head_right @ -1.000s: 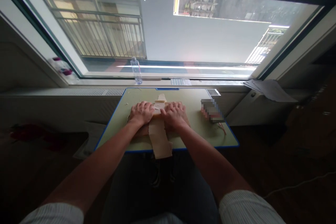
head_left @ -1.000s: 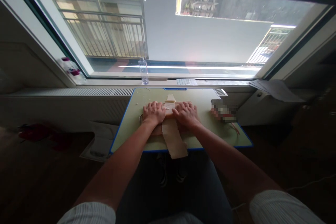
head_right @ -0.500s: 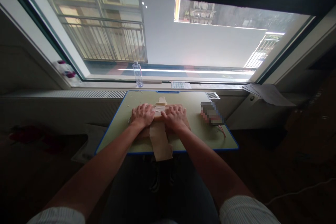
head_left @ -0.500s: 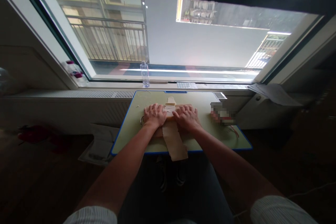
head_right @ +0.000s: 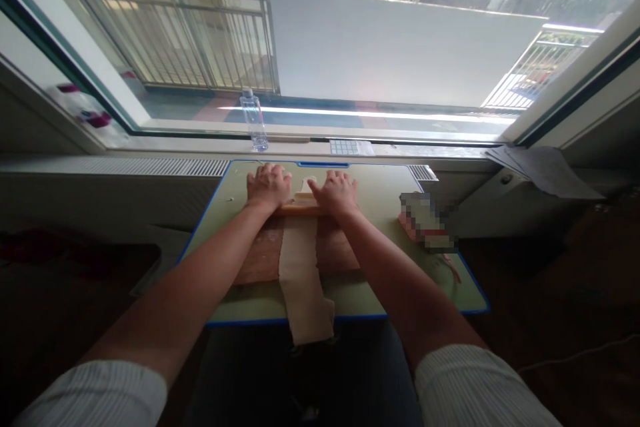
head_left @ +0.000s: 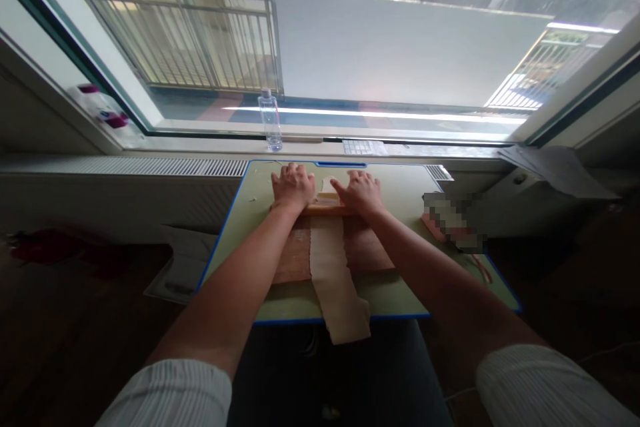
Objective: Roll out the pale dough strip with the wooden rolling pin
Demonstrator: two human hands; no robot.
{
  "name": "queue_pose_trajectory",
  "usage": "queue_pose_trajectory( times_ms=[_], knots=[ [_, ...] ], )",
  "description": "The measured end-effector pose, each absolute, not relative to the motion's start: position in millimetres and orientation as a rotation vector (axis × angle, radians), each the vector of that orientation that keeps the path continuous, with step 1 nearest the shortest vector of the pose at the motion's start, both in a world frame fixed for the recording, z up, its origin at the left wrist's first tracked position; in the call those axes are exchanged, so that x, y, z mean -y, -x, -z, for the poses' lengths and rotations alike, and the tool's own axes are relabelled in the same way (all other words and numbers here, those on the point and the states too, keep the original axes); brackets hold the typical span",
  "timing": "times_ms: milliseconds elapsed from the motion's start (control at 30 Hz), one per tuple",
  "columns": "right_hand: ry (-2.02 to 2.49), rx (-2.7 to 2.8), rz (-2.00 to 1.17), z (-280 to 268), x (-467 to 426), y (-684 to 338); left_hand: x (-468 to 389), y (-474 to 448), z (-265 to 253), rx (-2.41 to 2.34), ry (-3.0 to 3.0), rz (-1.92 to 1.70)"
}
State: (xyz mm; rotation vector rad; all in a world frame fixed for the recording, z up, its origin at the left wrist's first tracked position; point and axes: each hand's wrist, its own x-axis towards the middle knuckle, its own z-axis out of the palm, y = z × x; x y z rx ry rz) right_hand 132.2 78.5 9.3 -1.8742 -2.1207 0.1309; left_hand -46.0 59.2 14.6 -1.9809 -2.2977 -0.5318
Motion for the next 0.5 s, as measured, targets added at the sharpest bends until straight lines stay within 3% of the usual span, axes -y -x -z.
queue_pose_trajectory(
  times_ms=[200, 500],
  knots=[
    [1.812, 2.121, 0.02, -9.7, -94.4, -127.4, -79.0, 47.5, -15.1, 2.264, 1.938, 0.542],
    [1.858, 2.13, -0.086, -7.6, -81.3, -129.8, -66.0, 46.7, -13.8, 2.284, 2.097, 0.443]
  ],
)
